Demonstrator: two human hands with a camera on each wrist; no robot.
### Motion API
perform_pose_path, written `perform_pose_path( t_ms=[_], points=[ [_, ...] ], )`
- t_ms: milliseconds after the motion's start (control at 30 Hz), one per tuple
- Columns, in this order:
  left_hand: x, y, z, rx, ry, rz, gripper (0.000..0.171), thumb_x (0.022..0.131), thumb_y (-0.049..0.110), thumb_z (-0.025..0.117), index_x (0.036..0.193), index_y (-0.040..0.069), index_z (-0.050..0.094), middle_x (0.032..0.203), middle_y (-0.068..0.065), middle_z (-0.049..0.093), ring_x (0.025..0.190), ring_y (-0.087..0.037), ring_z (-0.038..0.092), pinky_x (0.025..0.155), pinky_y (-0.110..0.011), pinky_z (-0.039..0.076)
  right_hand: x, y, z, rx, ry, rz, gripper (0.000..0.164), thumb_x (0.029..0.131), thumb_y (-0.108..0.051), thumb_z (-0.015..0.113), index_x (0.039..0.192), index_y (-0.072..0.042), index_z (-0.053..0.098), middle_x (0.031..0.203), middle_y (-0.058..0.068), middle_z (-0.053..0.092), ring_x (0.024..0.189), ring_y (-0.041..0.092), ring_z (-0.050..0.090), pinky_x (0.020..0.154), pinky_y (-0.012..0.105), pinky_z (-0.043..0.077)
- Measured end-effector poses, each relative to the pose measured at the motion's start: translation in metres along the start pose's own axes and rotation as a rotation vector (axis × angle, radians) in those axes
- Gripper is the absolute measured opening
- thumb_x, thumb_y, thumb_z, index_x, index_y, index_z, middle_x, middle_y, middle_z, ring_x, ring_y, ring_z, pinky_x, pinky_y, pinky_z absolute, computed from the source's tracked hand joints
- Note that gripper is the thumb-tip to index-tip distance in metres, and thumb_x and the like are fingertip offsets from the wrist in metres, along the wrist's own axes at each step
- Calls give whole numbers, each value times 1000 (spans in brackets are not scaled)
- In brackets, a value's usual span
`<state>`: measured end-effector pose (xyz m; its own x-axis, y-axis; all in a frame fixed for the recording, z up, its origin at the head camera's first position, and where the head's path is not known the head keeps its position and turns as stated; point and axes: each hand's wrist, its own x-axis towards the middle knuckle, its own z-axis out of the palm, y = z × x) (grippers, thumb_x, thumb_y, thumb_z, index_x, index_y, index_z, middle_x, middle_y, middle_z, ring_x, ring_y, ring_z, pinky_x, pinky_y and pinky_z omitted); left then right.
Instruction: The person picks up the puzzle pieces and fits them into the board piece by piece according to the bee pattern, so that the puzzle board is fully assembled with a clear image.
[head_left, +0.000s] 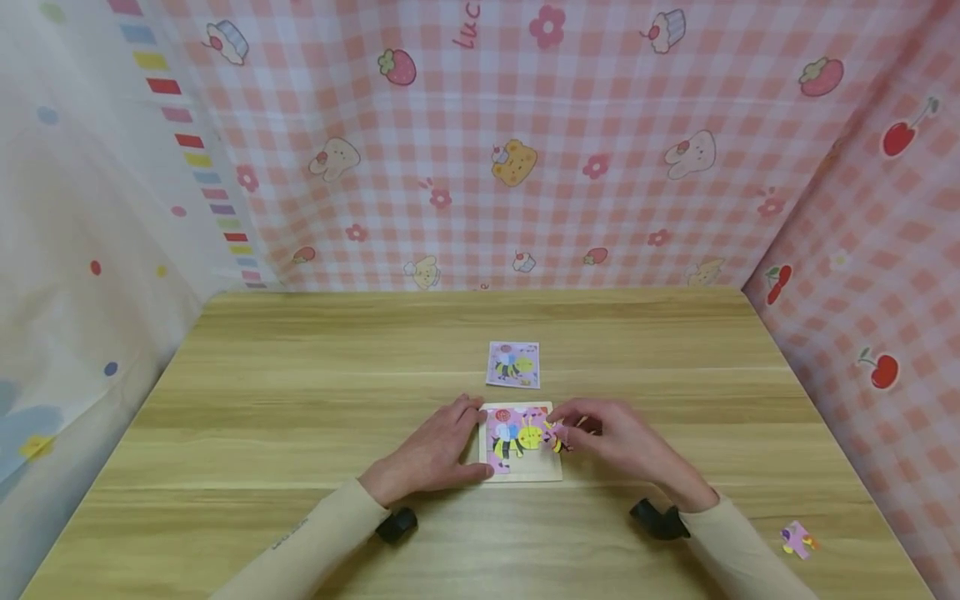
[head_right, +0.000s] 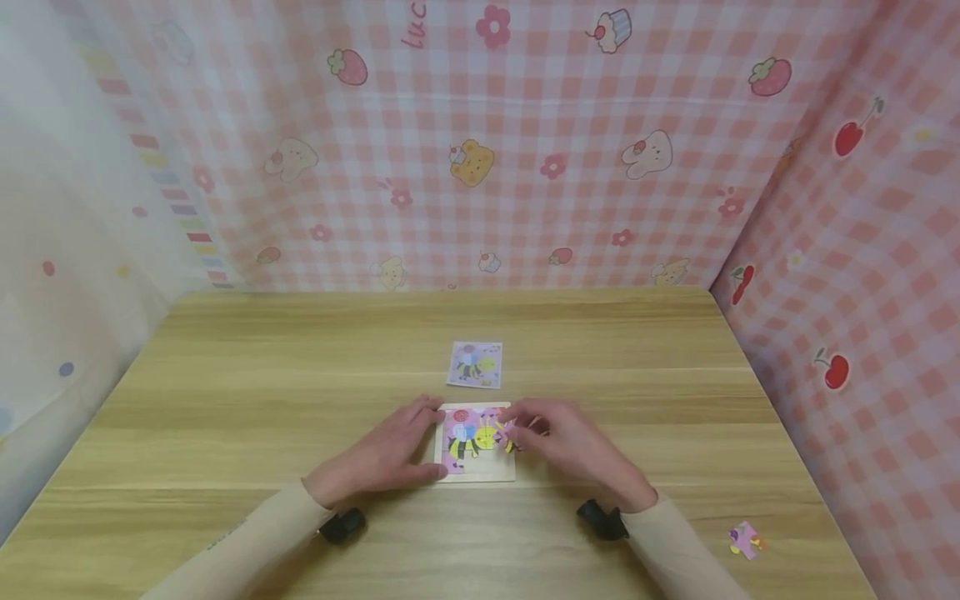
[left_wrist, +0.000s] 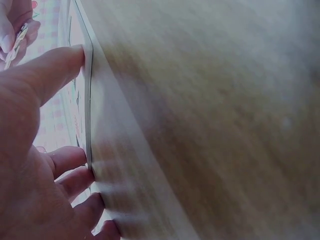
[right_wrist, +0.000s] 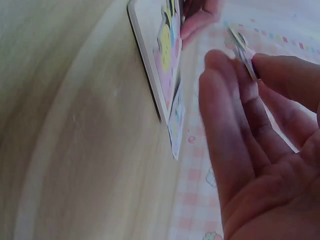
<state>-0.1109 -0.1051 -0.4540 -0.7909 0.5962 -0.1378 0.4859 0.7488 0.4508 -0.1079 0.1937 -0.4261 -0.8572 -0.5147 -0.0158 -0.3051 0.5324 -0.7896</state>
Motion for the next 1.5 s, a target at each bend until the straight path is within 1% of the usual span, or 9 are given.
perform_pose_path(
  t_ms=[133,267,367,467,600,767,1033,1267,1500],
  points=[
    [1,-1,0,13,4,12,78,94,44,74,149,-3,45,162,-21,34,151,-38,30,124,-50,26,4,-1,8,41,7,26,8,98,-17,72,105,-14,73,89,-8,71,83,12,66,76,27,55],
    [1,-1,0,11,-4,7,78,94,44,74,149,-2,45,162,-21,34,151,-37,31,124,-49,26,7,-3,15,57,18,46,4,97,-14,73,100,-13,71,89,-7,71,84,12,66,77,26,55],
    [1,-1,-1,4,-10,0,77,94,44,74,149,-1,45,163,-20,33,152,-38,29,124,-49,25,10,-4,19,79,17,60,8,96,-11,73,104,-10,70,91,-5,71,86,14,66,77,26,55],
    [1,-1,-1,-1,-11,-1,77,94,44,75,149,-1,46,163,-20,33,152,-38,28,124,-49,25,11,-4,22,93,8,70,20,96,-7,72,115,-8,68,96,-2,70,88,15,67,77,27,56],
    [1,-1,-1,-8,-12,3,77,93,44,75,149,-1,46,163,-21,33,152,-39,28,124,-50,25,12,-5,27,86,-8,61,35,95,-5,69,129,-10,65,99,-2,67,87,15,67,75,28,55],
    [1,-1,-2,-10,-12,5,77,94,44,74,149,-1,45,163,-21,33,152,-39,28,124,-50,24,13,-6,31,83,-2,20,25,96,-5,69,119,-13,69,97,-2,67,89,14,66,78,27,56],
    [1,0,0,-13,-6,8,77,93,43,76,148,-2,46,162,-21,34,151,-39,30,124,-50,26,14,-4,34,68,28,42,12,94,-6,73,104,-11,69,91,-3,70,83,12,66,72,25,55],
    [2,0,0,11,-11,7,79,94,44,75,150,-2,44,163,-21,33,151,-37,31,124,-48,26,12,-3,33,61,13,19,22,93,-1,72,114,-9,71,104,2,71,86,12,67,73,25,56],
    [1,-1,-1,12,-22,-2,78,94,44,75,150,-1,44,163,-20,33,151,-37,31,124,-48,26,11,-2,37,38,-26,9,29,89,-1,75,118,-6,74,109,3,72,86,9,67,74,24,56]
  ],
)
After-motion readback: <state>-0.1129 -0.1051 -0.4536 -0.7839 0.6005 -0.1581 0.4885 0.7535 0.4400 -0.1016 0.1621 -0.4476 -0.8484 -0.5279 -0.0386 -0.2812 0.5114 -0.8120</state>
